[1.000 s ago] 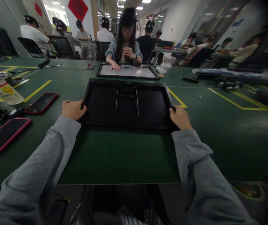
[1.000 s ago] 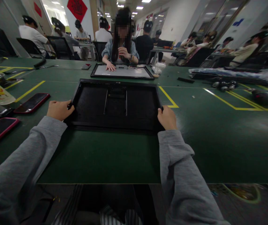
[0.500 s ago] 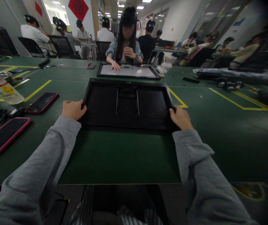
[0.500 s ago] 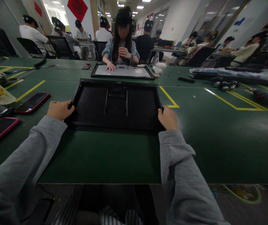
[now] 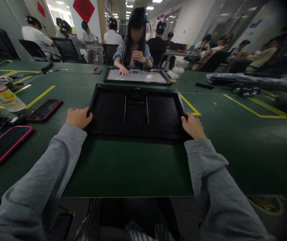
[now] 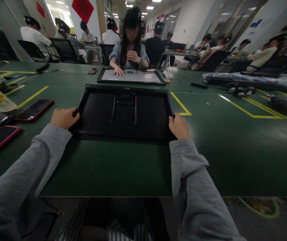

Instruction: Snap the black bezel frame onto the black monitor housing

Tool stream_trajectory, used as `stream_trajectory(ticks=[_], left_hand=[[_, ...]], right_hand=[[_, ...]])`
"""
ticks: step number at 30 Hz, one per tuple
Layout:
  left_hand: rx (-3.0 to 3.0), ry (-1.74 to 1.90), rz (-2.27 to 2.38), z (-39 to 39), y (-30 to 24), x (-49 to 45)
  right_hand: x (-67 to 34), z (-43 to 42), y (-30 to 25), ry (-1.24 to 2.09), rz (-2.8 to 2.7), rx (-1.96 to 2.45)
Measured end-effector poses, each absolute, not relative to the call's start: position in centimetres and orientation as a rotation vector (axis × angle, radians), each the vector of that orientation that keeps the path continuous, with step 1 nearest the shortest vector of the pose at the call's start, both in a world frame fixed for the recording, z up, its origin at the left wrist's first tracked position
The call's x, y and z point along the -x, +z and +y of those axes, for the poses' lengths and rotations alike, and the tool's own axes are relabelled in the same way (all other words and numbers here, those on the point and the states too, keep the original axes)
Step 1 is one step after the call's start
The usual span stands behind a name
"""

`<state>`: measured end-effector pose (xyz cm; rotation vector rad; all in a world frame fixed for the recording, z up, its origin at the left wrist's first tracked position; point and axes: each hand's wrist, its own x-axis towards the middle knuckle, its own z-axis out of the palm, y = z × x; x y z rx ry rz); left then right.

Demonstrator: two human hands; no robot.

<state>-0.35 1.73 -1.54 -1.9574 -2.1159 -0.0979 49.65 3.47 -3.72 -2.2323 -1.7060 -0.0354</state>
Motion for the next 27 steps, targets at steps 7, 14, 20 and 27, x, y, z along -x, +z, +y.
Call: stream_trajectory(ticks=[7,14,20,27], left_hand=[[1.953,-0.041,-2.092,1.73,-1.41,0.32],[1.961,-0.002,-2.09,1.71,-1.25,0.3],[1.959,0.019,-2.089,1.74,-1.26,0.31],[1.976,0.046,-2.099,1.82,-1.43,0.29]], right_hand=[[-49.79,3.53,-3.83,-0.049,-1.718,2.198],[-49.93,3.67,-3.96,-0.03,-1.721,2.21],[-49.98,3.75,-4.08,-0.045,-1.738,2.206],[-49.89,3.84,-4.16,-0.038,-1.741,2.214]])
